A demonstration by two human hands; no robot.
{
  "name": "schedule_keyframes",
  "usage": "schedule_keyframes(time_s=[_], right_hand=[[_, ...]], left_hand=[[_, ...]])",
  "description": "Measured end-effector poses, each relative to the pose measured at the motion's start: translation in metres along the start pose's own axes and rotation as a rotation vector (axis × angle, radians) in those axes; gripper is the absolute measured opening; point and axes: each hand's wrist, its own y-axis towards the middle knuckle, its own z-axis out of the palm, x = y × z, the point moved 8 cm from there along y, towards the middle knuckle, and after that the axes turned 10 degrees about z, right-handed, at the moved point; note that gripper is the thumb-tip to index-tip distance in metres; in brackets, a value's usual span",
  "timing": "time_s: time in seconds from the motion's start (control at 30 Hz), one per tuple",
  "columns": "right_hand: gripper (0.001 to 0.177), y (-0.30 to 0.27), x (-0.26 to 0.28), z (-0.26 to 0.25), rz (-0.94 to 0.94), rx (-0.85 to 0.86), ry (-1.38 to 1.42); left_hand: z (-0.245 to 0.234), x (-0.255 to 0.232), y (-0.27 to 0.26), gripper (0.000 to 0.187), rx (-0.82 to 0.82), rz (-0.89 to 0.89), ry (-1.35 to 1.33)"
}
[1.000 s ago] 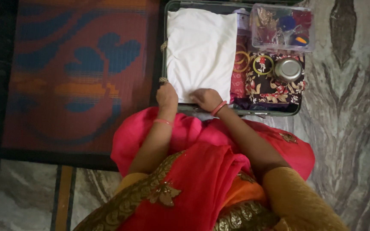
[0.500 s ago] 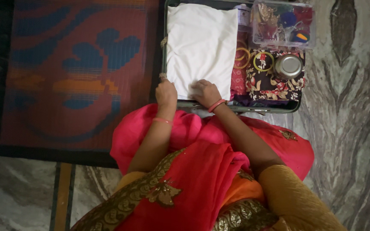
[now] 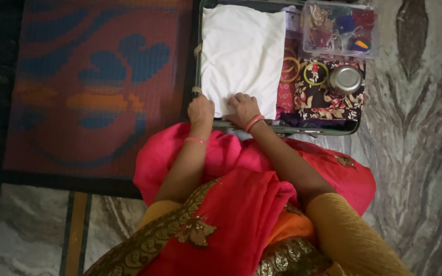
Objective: The person opens a suitcase and removes a clear container of items, a folded white cloth, a pink patterned cloth, and a dark patterned cloth, placing each one onto a mat on the floor.
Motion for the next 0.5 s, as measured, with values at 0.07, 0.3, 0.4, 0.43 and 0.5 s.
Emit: schedule_keyframes(time_s=[0.07, 0.3, 0.4, 0.43, 0.5], right_hand=[[0.066, -0.002, 0.002, -0.005, 0.014, -0.035, 0.037], [0.072, -0.002, 0.006, -0.012, 0.125, -0.029, 0.071], [0.076, -0.003, 0.014, -0.017, 0.142, -0.040, 0.052], [0.076, -0.003, 0.017, -0.020, 0.127, -0.065, 0.037], [0.076, -0.004, 0.023, -0.022, 0.110, -0.090, 0.021]], left_hand=[[-0.007, -0.006, -0.007, 0.024, -0.020, 0.053, -0.089], [0.006, 0.019, 0.011, 0.028, -0.405, 0.348, -0.564], [0.023, 0.011, 0.015, 0.026, -0.314, 0.514, -0.594], [0.044, 0.030, 0.019, 0.024, -0.192, 0.102, -0.994], [0.061, 0.034, 0.005, 0.023, -0.051, -0.338, -1.360]])
